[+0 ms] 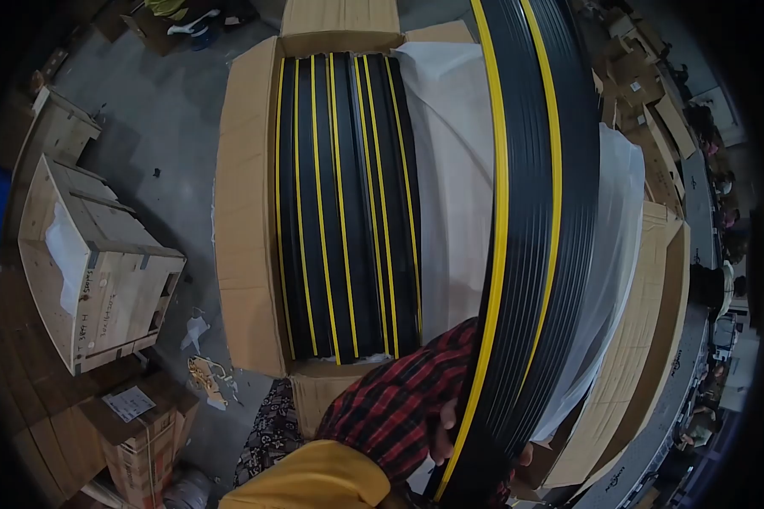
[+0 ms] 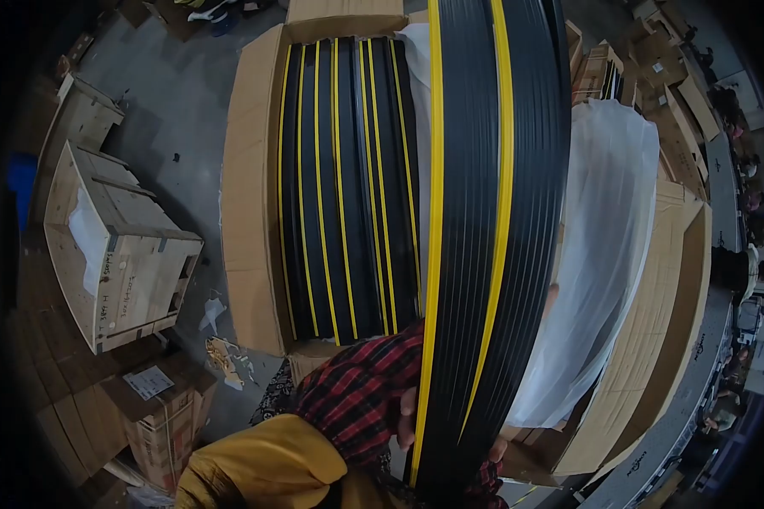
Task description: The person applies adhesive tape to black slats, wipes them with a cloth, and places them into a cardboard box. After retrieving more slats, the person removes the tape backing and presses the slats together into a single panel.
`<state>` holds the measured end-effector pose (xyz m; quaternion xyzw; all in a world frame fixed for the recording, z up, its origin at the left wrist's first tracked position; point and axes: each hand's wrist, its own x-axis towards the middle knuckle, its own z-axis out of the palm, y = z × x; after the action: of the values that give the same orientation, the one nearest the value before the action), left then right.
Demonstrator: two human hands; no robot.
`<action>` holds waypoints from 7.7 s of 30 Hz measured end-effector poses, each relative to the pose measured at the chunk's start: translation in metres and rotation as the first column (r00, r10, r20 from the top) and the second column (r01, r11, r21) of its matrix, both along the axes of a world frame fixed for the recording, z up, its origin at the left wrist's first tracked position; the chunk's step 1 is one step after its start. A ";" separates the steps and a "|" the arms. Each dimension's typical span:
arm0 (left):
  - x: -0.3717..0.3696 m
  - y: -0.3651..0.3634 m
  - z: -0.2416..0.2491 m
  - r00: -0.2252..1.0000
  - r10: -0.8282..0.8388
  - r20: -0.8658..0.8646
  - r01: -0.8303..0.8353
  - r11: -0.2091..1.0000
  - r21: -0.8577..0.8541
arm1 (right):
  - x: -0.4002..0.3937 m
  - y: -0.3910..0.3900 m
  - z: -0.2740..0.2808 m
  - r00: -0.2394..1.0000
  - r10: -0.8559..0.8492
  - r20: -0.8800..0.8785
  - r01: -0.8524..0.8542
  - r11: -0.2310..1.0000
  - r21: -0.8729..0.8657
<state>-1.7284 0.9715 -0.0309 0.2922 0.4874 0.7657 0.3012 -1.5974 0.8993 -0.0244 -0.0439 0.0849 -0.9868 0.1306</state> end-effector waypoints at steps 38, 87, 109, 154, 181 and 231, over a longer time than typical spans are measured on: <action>-0.002 -0.188 -0.222 0.816 0.574 0.067 -0.135 0.301 -0.944 | -0.187 0.017 -0.205 0.939 0.055 0.339 -0.105 0.986 0.130; -0.057 -0.334 -0.146 0.446 -0.024 0.895 -0.018 0.999 0.036 | -0.069 -0.044 -0.231 0.796 -0.537 0.281 -0.531 -0.396 0.749; -0.082 -0.347 -0.143 0.400 -0.115 0.909 0.099 0.992 0.082 | -0.069 -0.033 -0.173 0.850 -0.427 0.309 -0.424 -0.205 0.882; -0.056 -0.249 -0.162 0.266 -0.270 0.925 -0.190 0.926 0.325 | -0.052 0.005 -0.165 0.791 -0.323 0.519 -0.477 0.206 0.855; -0.023 -0.238 -0.117 0.687 0.690 0.229 -0.517 0.686 -0.512 | -0.141 -0.008 -0.184 0.964 0.253 0.082 -0.207 0.907 -0.366; -0.025 -0.238 -0.212 0.793 0.291 -0.536 -0.486 -0.229 -0.843 | -0.118 0.003 -0.198 0.883 0.134 0.451 -0.119 0.991 -0.061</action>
<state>-1.7537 0.7332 -0.2431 -0.1370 0.9630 0.1977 0.1216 -1.7152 0.9026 -0.2223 0.1801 0.0337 -0.9603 0.2101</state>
